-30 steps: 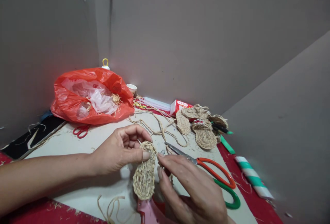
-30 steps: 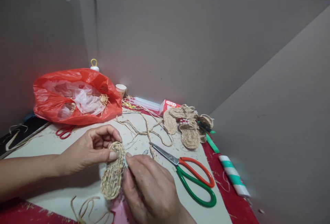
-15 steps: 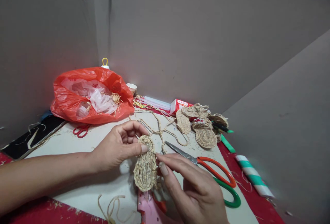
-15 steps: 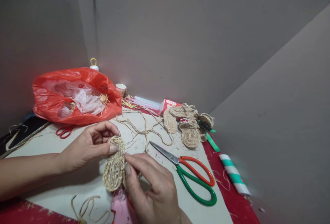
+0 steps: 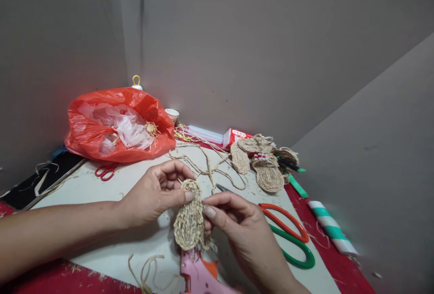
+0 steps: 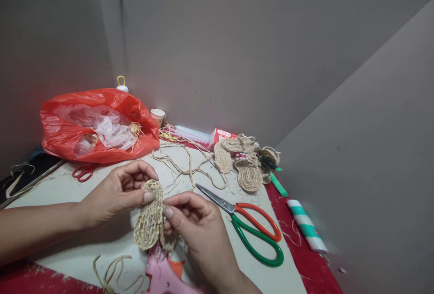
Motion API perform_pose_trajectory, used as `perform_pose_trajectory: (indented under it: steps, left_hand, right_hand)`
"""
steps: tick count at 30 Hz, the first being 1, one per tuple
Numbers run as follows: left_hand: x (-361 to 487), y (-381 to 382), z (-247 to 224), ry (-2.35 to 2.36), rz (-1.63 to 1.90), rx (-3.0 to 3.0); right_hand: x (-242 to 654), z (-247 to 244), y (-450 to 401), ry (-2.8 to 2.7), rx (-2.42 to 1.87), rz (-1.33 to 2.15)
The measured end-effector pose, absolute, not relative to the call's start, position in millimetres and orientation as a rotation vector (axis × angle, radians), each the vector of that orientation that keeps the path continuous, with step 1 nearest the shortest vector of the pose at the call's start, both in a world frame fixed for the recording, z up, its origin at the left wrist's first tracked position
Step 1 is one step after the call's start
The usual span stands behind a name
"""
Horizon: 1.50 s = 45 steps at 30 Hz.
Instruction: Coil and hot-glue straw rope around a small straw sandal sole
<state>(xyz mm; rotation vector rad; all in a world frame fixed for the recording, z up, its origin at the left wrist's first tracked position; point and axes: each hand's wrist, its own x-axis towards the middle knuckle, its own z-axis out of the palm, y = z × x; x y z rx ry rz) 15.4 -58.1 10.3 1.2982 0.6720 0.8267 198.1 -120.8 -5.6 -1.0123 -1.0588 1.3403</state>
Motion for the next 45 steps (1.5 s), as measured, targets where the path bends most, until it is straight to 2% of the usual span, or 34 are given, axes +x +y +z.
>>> perform_pose_trajectory:
  steps: [6,21,32,45]
  left_hand:
    - [16,-58,7,0.664,0.809,1.323]
    - [14,-57,3,0.657,0.803,1.335]
    - [14,-59,7,0.648,0.852,1.342]
    - [18,-62,3,0.571,0.863,1.249]
  right_hand:
    - [198,-18,-117,-0.847,-0.944,1.573]
    - [193,-28,-108,-0.648,-0.777,1.802]
    - [189,-38,-111,-0.648,-0.743,1.810]
    - [188,-36,-116,-0.757,-0.605,2.007]
